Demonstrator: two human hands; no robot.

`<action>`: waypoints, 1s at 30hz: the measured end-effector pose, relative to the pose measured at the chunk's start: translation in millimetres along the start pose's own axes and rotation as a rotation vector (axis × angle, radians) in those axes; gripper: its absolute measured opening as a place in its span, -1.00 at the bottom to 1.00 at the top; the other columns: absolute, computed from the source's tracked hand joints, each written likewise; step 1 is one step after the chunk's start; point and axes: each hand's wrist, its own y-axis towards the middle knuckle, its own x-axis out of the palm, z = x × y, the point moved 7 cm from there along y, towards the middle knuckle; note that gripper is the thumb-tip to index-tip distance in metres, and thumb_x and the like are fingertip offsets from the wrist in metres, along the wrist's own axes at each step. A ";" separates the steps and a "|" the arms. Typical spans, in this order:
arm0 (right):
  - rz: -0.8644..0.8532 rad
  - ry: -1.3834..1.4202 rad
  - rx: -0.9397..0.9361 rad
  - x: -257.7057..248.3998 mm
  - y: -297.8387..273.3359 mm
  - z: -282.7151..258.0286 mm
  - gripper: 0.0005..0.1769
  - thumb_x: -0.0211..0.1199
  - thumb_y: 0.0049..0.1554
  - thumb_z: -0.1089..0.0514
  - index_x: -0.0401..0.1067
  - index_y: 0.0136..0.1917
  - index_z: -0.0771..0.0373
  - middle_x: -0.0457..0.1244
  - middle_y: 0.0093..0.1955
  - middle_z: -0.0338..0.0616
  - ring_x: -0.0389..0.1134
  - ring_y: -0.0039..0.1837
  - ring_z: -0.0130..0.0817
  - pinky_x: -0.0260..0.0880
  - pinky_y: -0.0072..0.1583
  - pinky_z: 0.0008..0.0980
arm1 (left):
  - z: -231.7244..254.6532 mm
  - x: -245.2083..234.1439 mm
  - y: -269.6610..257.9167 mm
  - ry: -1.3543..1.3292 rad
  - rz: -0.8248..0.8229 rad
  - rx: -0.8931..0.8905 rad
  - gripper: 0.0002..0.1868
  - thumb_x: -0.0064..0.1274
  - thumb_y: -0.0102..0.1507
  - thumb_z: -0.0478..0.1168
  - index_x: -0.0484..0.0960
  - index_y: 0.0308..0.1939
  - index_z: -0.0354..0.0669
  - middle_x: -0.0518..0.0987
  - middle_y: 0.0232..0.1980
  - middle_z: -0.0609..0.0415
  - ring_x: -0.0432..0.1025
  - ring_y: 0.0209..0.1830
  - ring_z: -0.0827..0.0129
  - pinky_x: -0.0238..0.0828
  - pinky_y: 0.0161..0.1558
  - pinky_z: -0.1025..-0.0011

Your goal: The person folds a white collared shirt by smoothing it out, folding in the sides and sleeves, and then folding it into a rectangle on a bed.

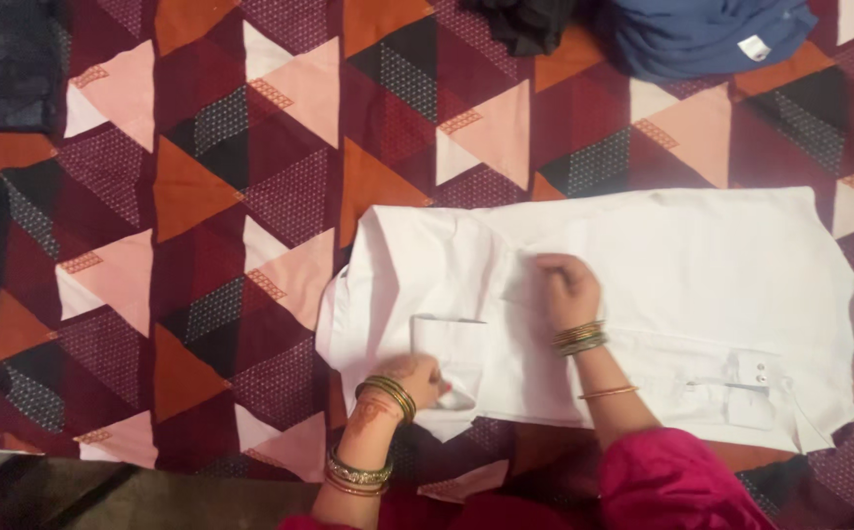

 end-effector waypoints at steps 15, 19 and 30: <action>0.176 0.216 0.402 -147.8 131.9 56.1 -0.46 0.05 0.22 0.24 0.16 0.47 0.11 0.37 -0.11 -0.05 0.42 -0.23 -0.35 0.51 -0.21 -0.34 | -58.0 -124.1 86.7 -0.821 1.121 -0.123 -0.37 0.35 0.16 -0.01 0.47 0.08 -0.40 0.62 0.04 -0.21 0.54 0.03 0.14 0.41 0.13 0.29; 0.087 0.157 0.474 -147.5 148.6 81.4 -0.79 0.08 0.35 0.16 0.38 0.13 0.35 0.35 -0.14 -0.10 0.42 -0.27 -0.32 0.48 -0.23 -0.36 | -90.8 -112.5 126.8 -1.003 1.046 0.022 -0.52 0.20 0.22 -0.11 0.62 0.12 -0.37 0.70 0.07 -0.16 0.53 -0.02 0.24 0.41 0.06 0.38; 0.425 0.434 0.367 -176.2 7.7 104.9 -0.84 0.23 0.29 0.26 0.45 -0.02 0.46 0.33 -0.15 -0.14 0.35 -0.20 -0.48 0.47 -0.12 -0.44 | -130.3 -82.5 86.0 -0.578 1.143 -0.115 -0.64 0.20 0.32 -0.12 0.61 0.08 -0.30 0.64 -0.02 -0.21 0.54 -0.03 0.08 0.41 0.06 0.26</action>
